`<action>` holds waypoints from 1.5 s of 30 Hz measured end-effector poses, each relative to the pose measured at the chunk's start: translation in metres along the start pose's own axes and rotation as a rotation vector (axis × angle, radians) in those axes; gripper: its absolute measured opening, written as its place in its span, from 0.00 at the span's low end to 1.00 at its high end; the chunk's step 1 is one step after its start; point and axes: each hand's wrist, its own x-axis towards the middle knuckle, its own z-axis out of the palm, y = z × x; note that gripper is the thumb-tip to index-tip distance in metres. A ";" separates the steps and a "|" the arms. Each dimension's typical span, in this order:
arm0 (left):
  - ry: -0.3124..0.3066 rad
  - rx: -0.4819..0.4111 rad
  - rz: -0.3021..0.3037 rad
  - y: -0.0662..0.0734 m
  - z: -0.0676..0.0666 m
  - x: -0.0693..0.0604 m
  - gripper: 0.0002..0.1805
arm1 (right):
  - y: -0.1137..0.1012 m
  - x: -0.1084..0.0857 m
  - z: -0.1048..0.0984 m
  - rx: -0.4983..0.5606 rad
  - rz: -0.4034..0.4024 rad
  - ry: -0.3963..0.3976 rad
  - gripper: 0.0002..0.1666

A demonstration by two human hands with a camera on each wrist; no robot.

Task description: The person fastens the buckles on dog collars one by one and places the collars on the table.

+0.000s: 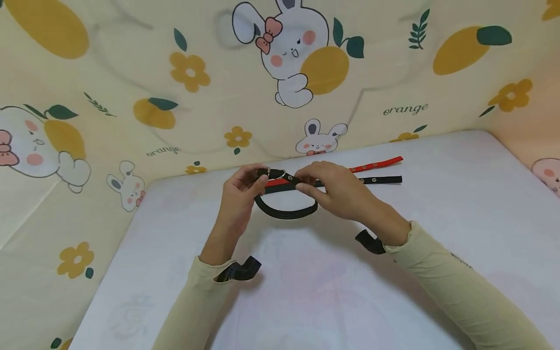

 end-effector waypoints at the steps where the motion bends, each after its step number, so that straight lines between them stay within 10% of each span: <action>1: 0.000 0.000 -0.003 0.000 0.000 0.000 0.14 | 0.000 0.000 -0.001 0.002 -0.006 0.008 0.14; 24: -0.099 0.004 -0.047 -0.004 0.006 -0.004 0.13 | -0.005 0.001 -0.003 0.100 0.038 -0.006 0.11; 37: 0.021 -0.080 -0.044 -0.002 0.001 -0.004 0.15 | 0.000 0.002 -0.007 0.112 0.153 -0.062 0.15; 45: -0.012 -0.095 -0.044 -0.002 0.004 -0.003 0.15 | -0.004 0.003 -0.009 0.176 0.122 -0.009 0.14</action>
